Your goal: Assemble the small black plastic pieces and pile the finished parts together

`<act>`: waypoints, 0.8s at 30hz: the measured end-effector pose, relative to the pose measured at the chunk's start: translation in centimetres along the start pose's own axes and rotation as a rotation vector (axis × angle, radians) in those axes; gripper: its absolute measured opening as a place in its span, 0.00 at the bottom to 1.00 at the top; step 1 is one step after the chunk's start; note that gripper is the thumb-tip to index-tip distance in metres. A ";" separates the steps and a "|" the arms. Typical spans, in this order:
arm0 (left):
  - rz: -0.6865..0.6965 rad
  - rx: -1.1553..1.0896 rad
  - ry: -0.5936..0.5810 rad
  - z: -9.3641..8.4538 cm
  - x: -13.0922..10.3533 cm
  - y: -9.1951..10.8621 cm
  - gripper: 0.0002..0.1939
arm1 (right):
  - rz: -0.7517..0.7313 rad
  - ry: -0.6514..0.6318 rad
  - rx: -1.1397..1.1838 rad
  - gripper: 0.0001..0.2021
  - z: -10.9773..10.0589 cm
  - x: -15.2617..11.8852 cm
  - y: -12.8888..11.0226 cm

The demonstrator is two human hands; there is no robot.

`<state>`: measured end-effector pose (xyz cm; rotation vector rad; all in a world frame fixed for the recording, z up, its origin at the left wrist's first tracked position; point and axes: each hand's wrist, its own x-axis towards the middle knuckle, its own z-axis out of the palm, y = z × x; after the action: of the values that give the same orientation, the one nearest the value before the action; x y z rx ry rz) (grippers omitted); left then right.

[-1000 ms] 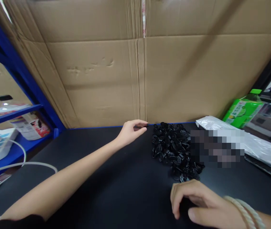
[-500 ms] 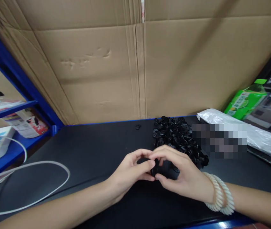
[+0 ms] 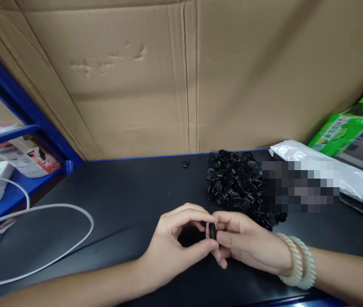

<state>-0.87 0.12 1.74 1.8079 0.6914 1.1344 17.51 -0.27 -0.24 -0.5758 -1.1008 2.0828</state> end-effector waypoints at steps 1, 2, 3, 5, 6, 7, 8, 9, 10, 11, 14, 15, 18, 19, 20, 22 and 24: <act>0.001 0.014 0.006 0.0 0.0 -0.1 0.16 | 0.008 0.010 -0.014 0.09 0.1 0.0 -0.1; 0.012 0.031 0.008 0.1 0.0 -0.3 0.16 | 0.015 0.023 -0.030 0.09 0.2 0.0 -0.2; 0.031 0.052 0.009 0.1 0.0 -0.4 0.16 | 0.020 0.036 -0.040 0.09 0.3 0.0 -0.3; 0.081 0.100 0.002 0.2 0.1 -0.7 0.15 | 0.024 0.053 -0.029 0.14 0.5 0.1 -0.7; 0.104 0.128 -0.003 0.2 0.1 -0.9 0.15 | 0.023 0.051 -0.011 0.18 0.6 0.1 -0.9; 0.128 0.158 -0.006 0.2 0.1 -1.0 0.15 | 0.021 0.045 0.008 0.21 0.7 0.1 -1.1; 0.151 0.190 -0.006 0.2 0.0 -1.1 0.14 | 0.017 0.035 0.019 0.23 0.8 0.2 -1.3; 0.173 0.222 -0.011 0.2 0.0 -1.2 0.14 | 0.018 0.030 0.021 0.25 0.8 0.2 -1.4; 0.195 0.251 -0.018 0.2 0.0 -1.3 0.14 | 0.024 0.026 0.015 0.27 0.8 0.3 -1.6; 0.215 0.273 -0.025 0.2 0.0 -1.4 0.14 | 0.032 0.024 0.005 0.28 0.9 0.4 -1.6; 0.249 0.288 -0.033 0.3 0.1 -1.5 0.15 | 0.064 0.031 -0.030 0.28 0.9 0.5 -1.8; 0.253 0.286 -0.025 0.4 0.1 -1.5 0.15 | 0.073 0.032 -0.034 0.28 0.9 0.6 -1.8; 0.250 0.287 -0.008 0.6 0.4 -1.5 0.13 | 0.072 0.016 -0.027 0.27 0.9 0.7 -1.9; 0.244 0.289 -0.009 0.6 0.5 -1.5 0.13 | 0.066 0.004 -0.023 0.28 0.8 0.7 -2.0; 0.236 0.291 -0.012 0.7 0.5 -1.5 0.13 | 0.064 -0.009 -0.022 0.28 0.8 0.7 -2.0; 0.225 0.298 -0.013 0.7 0.5 -1.5 0.13 | 0.066 -0.027 -0.024 0.28 0.6 0.7 -2.1; 0.217 0.308 -0.006 0.7 0.5 -1.4 0.13 | 0.074 -0.040 -0.029 0.28 0.5 0.8 -2.1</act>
<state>-0.03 0.87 0.54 2.1888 0.7087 1.2136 17.41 0.91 1.77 -0.5994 -1.1507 2.1532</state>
